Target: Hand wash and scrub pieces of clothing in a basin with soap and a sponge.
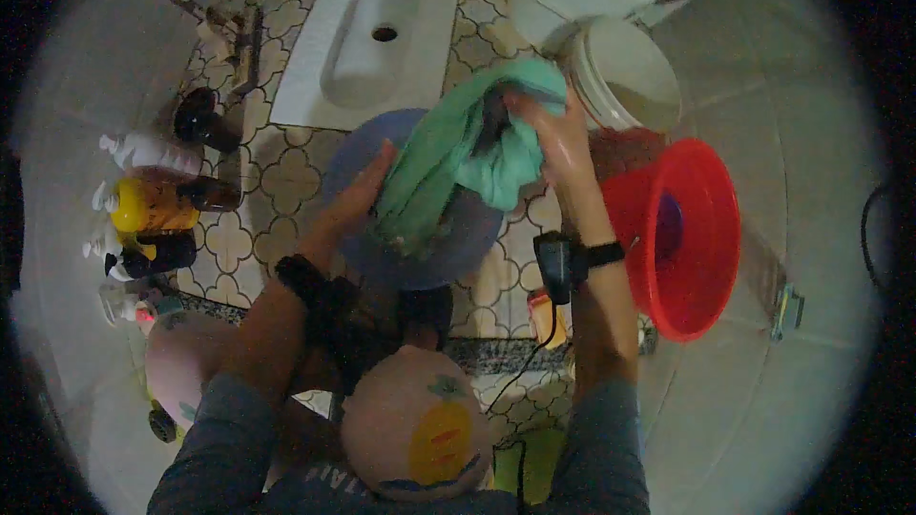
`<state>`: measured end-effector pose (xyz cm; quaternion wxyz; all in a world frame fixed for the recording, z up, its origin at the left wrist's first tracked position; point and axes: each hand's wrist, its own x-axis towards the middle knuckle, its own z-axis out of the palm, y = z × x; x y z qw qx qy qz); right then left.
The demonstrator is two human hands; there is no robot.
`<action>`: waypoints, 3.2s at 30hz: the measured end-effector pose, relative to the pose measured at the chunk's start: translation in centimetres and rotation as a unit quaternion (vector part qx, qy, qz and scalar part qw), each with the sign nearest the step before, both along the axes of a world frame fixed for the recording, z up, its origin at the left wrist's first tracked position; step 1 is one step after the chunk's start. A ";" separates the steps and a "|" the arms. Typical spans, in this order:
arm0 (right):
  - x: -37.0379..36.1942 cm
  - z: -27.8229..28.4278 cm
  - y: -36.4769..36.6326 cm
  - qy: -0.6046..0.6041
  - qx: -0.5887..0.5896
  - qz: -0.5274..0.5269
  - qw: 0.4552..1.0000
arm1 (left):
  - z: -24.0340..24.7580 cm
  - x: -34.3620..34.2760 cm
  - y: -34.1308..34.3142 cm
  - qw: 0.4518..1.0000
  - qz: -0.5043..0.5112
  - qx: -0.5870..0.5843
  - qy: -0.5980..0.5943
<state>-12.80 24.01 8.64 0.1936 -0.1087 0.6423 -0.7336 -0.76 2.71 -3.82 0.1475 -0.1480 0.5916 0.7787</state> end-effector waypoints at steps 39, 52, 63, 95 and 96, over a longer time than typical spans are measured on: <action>1.8 -1.1 1.3 -0.113 -0.248 -0.028 0.962 | -2.7 2.0 2.6 0.907 0.045 -0.355 0.221; 3.6 -9.2 7.1 -0.181 -0.022 0.027 0.983 | 0.4 3.6 -3.4 0.989 0.073 0.074 0.105; 6.4 -11.1 -4.3 0.429 0.328 0.152 0.828 | 5.5 2.6 -2.9 0.950 0.117 0.274 0.091; 3.0 -10.2 -2.7 0.058 0.137 0.214 0.965 | 5.1 0.7 2.0 0.972 0.132 0.150 -0.124; 2.9 -8.2 -2.4 0.063 0.236 0.310 0.919 | 4.6 1.0 0.7 0.981 0.108 0.118 -0.107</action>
